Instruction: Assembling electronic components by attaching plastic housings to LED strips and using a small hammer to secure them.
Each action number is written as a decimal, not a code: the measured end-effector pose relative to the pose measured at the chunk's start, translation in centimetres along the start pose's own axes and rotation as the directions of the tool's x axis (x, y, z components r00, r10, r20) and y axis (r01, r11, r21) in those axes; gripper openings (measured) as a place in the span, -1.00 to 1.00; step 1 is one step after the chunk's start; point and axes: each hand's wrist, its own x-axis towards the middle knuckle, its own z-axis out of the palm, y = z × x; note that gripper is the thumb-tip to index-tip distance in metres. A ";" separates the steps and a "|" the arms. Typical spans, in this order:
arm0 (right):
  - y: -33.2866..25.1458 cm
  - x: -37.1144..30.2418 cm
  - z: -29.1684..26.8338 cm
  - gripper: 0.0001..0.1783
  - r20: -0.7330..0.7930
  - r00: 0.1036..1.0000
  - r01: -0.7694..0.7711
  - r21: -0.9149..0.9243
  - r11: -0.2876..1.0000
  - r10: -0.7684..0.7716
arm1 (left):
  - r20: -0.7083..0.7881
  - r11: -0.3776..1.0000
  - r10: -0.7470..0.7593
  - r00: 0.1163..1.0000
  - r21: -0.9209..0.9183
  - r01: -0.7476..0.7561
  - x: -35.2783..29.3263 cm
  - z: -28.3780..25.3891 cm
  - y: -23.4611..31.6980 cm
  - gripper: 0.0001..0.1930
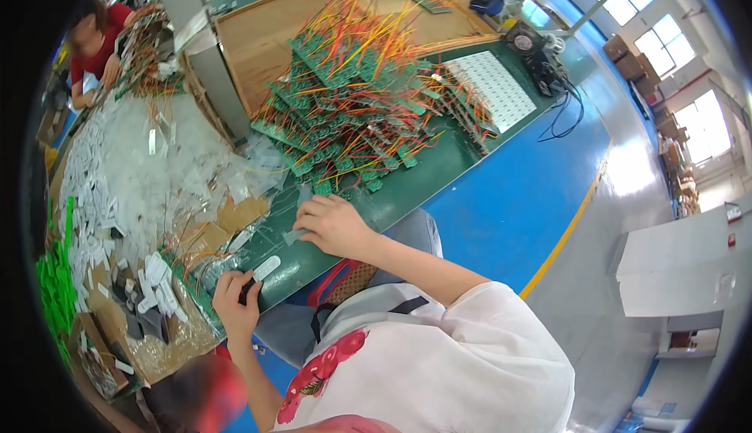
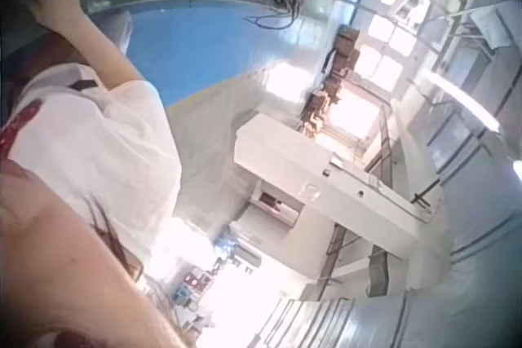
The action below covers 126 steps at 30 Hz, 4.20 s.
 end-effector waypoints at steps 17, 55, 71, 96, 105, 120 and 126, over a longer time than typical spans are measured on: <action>-4.9 3.2 2.7 -0.75 0.149 0.986 0.035 0.239 0.970 -0.073 | -0.003 1.000 0.002 1.000 -0.008 -0.002 0.9 0.0 -0.3 -0.80; -5.9 5.4 2.3 -0.83 0.297 0.954 0.016 0.089 0.996 -0.042 | 0.107 0.975 -0.224 0.969 0.021 0.223 2.4 -1.0 1.6 -0.80; -12.8 16.3 4.1 -0.73 0.184 0.958 0.173 0.246 0.954 -0.221 | 0.005 0.989 -0.150 0.989 -0.006 0.150 1.6 -0.3 1.7 -0.78; -24.4 43.4 32.7 -0.79 0.346 0.880 0.444 -0.357 0.822 -0.325 | -0.008 0.989 -0.128 0.992 -0.072 0.127 0.7 0.1 0.5 -0.72; -25.5 46.2 29.5 -0.64 0.503 0.844 0.379 -0.313 0.871 -0.187 | -0.037 0.994 -0.093 0.995 -0.061 0.090 0.6 0.4 0.4 -0.76; -12.8 51.5 23.9 -0.57 0.456 0.862 0.077 0.310 0.948 -0.219 | 0.027 0.995 -0.057 0.998 -0.077 0.059 1.9 0.4 0.7 -0.79; -13.6 43.3 20.1 -0.62 0.565 0.790 -0.387 0.760 0.522 -0.236 | 0.063 0.994 -0.095 0.994 -0.047 0.098 0.6 0.5 -0.7 -0.75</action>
